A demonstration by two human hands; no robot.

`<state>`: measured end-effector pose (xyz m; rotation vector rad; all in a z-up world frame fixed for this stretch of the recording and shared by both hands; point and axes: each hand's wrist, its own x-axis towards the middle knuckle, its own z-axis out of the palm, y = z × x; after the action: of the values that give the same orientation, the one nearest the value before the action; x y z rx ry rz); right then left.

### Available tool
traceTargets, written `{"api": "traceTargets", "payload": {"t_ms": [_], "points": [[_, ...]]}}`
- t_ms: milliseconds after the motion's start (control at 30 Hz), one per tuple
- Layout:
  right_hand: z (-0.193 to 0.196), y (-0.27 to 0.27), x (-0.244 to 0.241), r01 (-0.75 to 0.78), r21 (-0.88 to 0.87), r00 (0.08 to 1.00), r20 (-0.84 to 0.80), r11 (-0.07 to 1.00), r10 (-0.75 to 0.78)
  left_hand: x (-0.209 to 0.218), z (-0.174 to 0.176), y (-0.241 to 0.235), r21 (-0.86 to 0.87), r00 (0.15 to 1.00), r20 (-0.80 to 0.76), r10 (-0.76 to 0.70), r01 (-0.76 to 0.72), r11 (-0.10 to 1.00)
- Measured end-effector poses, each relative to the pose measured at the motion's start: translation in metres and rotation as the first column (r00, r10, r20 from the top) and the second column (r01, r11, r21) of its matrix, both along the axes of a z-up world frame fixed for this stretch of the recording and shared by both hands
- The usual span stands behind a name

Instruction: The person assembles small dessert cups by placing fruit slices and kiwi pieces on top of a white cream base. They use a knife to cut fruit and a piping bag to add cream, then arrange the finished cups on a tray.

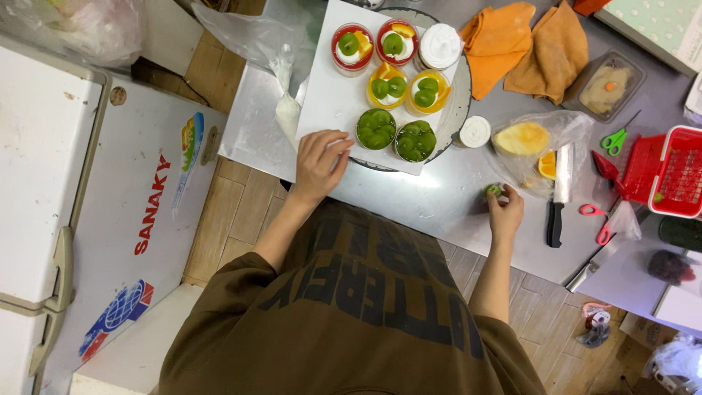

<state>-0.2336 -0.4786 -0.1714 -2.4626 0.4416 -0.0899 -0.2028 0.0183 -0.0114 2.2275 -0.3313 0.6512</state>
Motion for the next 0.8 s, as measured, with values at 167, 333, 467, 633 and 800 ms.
{"api": "traceTargets", "payload": {"t_ms": [167,333,467,633,800], "points": [[-0.004,0.004,0.007,0.042,0.057,0.997,-0.066,0.997,-0.038,0.020,0.009,0.004,0.004,0.998,0.043,0.046,-0.047,0.999],[0.008,0.002,0.008,0.068,0.074,0.989,-0.134,0.995,-0.058,0.058,0.024,0.007,-0.014,0.989,0.105,0.102,-0.101,0.995],[0.046,0.005,0.026,0.056,0.107,0.989,-0.139,0.993,-0.040,0.107,0.043,0.010,0.027,0.990,0.132,0.039,-0.043,0.999],[0.120,0.042,0.075,-0.036,0.443,0.995,0.096,0.896,-0.007,0.174,0.044,-0.002,0.198,0.974,0.156,-0.165,0.133,0.971],[0.186,0.129,0.146,-0.360,0.549,0.930,0.276,0.754,0.244,0.204,0.025,-0.012,0.319,0.969,0.130,-0.209,0.159,0.934]]}}
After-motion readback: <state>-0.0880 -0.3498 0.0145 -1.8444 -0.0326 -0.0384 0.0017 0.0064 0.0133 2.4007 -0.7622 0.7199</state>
